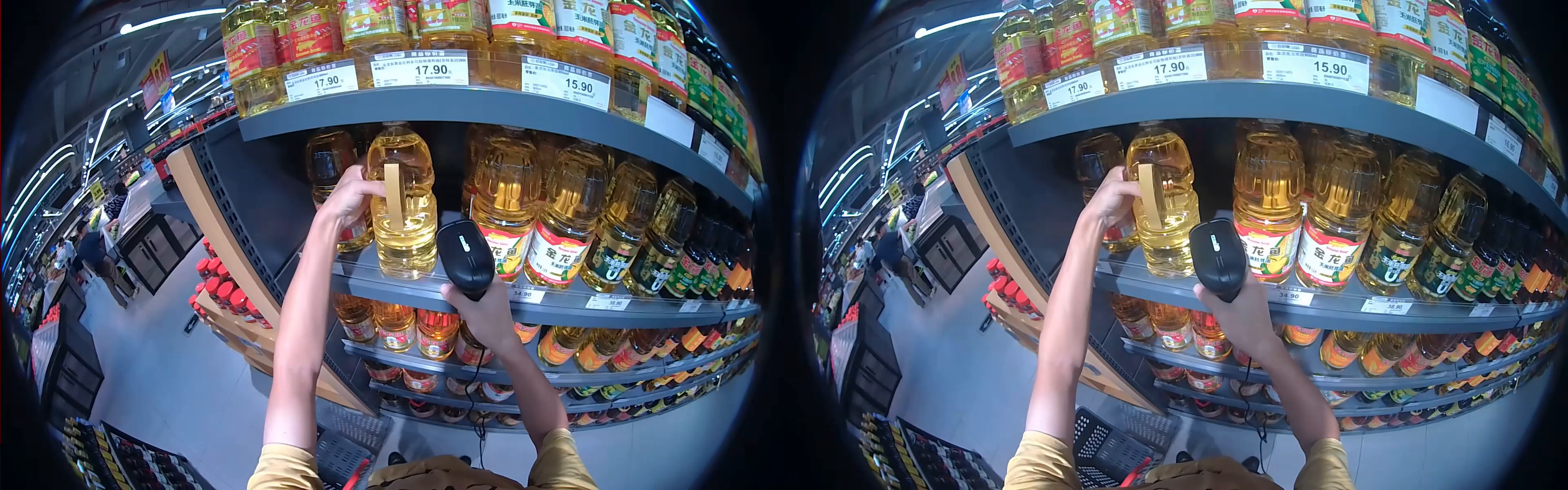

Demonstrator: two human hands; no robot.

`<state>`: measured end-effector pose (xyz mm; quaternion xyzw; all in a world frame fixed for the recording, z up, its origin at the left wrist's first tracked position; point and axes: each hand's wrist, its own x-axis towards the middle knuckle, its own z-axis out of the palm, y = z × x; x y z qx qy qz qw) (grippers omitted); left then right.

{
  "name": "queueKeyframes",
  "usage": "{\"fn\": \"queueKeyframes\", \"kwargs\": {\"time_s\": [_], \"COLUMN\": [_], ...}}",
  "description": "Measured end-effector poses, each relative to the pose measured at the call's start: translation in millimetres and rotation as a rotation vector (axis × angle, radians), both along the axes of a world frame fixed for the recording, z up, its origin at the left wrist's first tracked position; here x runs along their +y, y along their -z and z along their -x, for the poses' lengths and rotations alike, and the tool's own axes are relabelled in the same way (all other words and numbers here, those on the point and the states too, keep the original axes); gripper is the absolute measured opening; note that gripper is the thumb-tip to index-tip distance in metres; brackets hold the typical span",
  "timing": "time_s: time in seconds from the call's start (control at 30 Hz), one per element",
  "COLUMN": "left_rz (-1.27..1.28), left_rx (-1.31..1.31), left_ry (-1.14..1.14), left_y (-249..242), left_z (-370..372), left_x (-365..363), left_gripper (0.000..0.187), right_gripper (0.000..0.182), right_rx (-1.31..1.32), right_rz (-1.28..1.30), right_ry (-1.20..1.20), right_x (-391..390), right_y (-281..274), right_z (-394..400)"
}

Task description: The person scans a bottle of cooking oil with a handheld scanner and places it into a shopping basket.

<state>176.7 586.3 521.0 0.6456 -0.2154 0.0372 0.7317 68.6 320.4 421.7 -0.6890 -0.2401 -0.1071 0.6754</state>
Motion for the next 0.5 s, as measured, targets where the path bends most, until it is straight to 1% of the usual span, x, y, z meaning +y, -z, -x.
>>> {"fn": "queueKeyframes", "kwargs": {"time_s": [0.1, 0.2, 0.23, 0.3, 0.33, 0.43, 0.47, 0.5], "left_rz": [0.100, 0.213, 0.252, 0.262, 0.269, 0.158, 0.173, 0.155], "left_rx": [0.080, 0.130, 0.140, 0.129, 0.125, 0.085, 0.096, -0.052], "left_ry": [0.040, 0.117, 0.149, 0.136, 0.128, 0.156, -0.099, -0.243], "left_y": [6, 12, 12, 12, 13, 14, 20, 18], "left_z": [-12, -20, -22, -22, -21, -19, -16, -3], "left_x": [6, 9, 10, 9, 8, 16, 13, 3], "left_gripper": [0.041, 0.035, 0.032, 0.032, 0.032, 0.035, 0.036, 0.036], "right_gripper": [0.036, 0.037, 0.030, 0.019, 0.019, 0.018, 0.018, 0.017], "right_rx": [0.134, 0.147, 0.107, 0.029, 0.021, -0.001, -0.007, -0.015], "right_rz": [0.089, 0.108, 0.071, -0.001, -0.009, -0.031, -0.039, -0.049], "right_ry": [-0.032, -0.042, -0.030, -0.005, -0.010, -0.007, 0.010, 0.028], "right_x": [-5, -6, -5, 0, 2, 8, 11, 12], "right_y": [-2, -3, -3, -3, -2, -3, -6, -8], "right_z": [-1, -2, -2, 1, 0, -1, 0, 0]}}
